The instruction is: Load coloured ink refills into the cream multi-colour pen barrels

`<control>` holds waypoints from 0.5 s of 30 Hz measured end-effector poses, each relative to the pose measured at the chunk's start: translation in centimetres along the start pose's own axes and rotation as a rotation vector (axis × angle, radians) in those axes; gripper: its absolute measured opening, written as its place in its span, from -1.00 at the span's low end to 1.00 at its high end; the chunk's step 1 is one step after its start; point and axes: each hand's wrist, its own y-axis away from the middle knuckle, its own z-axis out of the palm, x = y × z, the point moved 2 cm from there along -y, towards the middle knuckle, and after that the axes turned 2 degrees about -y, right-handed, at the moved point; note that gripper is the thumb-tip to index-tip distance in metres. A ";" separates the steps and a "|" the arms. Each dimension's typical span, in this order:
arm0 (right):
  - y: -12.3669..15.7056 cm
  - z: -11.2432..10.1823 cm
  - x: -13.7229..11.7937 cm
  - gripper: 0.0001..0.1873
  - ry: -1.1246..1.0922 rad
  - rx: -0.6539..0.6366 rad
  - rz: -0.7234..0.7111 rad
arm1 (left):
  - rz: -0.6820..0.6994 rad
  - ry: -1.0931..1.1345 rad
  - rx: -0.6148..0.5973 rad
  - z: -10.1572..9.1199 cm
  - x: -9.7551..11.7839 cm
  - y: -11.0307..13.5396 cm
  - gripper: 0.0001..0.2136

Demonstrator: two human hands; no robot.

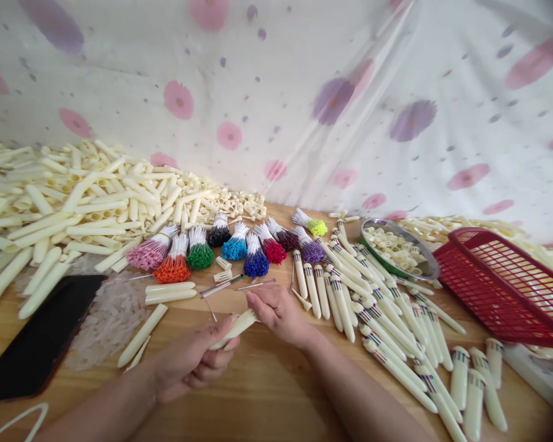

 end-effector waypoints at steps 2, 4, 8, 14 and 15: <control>0.1 0.1 -0.3 -0.57 -0.026 0.020 0.007 | -0.006 0.073 -0.037 0.1 -0.5 -0.2 -0.52; 0.1 0.1 -0.4 -0.57 -0.041 0.025 -0.004 | -0.019 0.138 -0.051 0.2 -0.8 -0.4 -0.52; 0.1 0.2 -0.1 -0.55 -0.032 0.019 0.012 | -0.041 0.161 0.002 0.6 -1.0 -0.5 -0.49; 0.0 0.1 0.0 -0.52 -0.089 -0.036 0.081 | 0.054 -0.162 0.205 0.8 -0.3 -0.3 -0.50; 0.0 0.1 0.0 -0.52 -0.100 -0.046 0.093 | 0.096 -0.249 0.241 0.7 -0.2 -0.3 -0.50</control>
